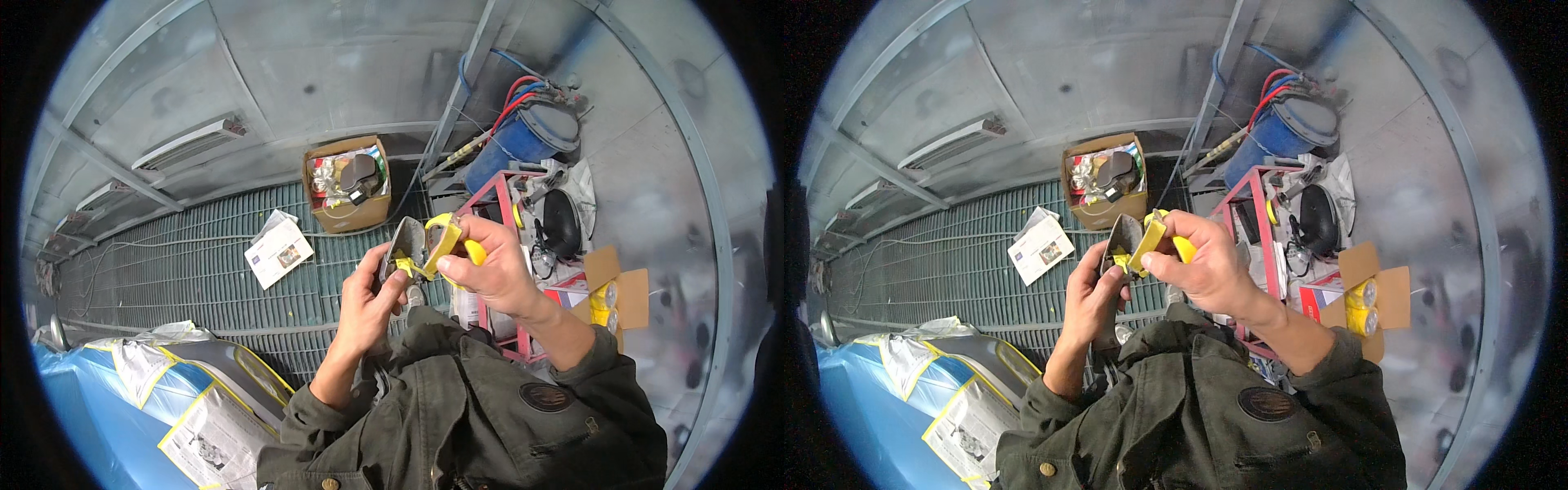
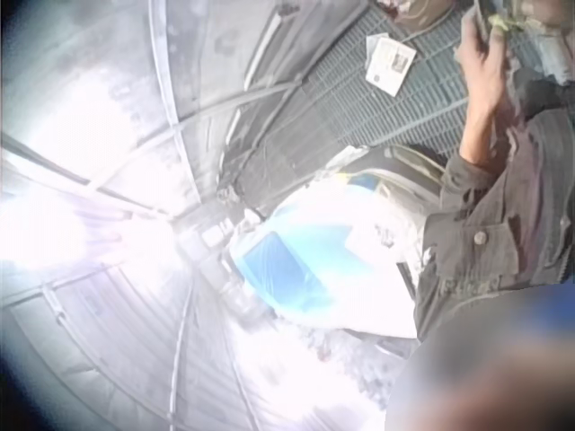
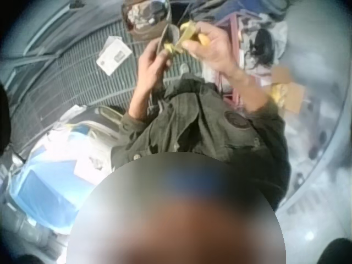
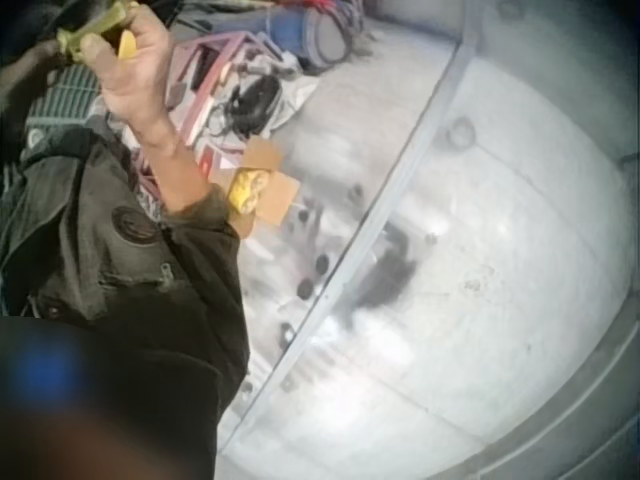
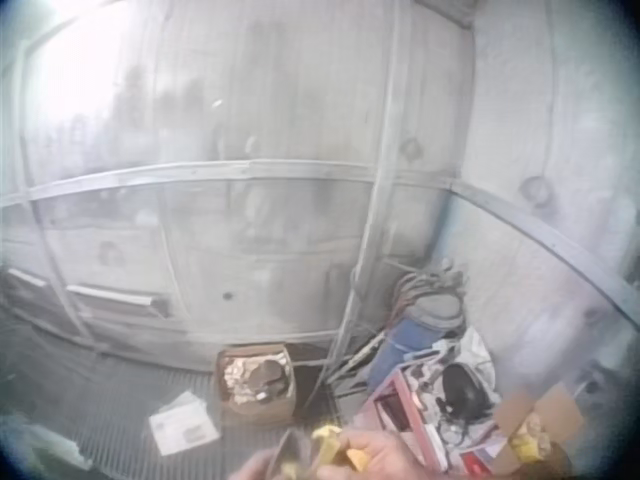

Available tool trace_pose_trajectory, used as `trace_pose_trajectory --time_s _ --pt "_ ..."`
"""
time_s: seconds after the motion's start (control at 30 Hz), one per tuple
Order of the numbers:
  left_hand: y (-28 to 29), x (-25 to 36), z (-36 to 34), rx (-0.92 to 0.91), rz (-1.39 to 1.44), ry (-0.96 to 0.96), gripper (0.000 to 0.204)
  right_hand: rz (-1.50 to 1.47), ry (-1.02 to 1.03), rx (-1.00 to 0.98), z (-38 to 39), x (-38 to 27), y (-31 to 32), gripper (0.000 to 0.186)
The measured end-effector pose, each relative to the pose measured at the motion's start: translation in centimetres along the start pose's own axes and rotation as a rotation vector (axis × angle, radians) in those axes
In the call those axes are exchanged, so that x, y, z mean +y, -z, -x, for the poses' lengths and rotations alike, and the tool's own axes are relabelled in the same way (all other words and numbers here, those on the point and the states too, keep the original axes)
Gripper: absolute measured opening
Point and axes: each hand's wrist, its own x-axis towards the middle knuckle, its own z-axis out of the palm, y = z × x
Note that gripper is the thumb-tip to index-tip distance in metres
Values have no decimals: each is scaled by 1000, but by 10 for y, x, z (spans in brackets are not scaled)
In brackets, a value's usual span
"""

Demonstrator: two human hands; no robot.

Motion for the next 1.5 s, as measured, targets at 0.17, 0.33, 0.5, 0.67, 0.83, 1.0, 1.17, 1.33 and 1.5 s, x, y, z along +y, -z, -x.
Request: trace_pose_trajectory --time_s 0.17,0.33,0.5,0.67,0.83,1.0,1.17,1.33,1.5 --pt "-3 -1 -1 25 39 -37 37 36 52 73 2 13 -6 11" --pt "-5 -1 -2 15 -3 -37 37 155 152 168 2 21 -14 10" --pt "-3 -2 -2 29 -49 -58 38 347 79 149 -3 15 -7 17" --pt "-3 0 -2 13 -166 -107 35 534 63 44 -9 8 2 18" --pt "-9 4 1 40 -163 -64 31 611 -28 -2 -10 5 4 16" --pt "-11 10 3 81 -220 -90 29 611 -24 129 -6 6 1 17" --pt "-11 12 5 69 -293 -115 28 241 87 206 -9 11 5 30" --pt "-11 10 8 -12 -321 -138 30 109 -116 72 -9 11 12 26" --pt "-13 10 10 -20 -368 -178 30 79 -74 29 -10 12 14 18"
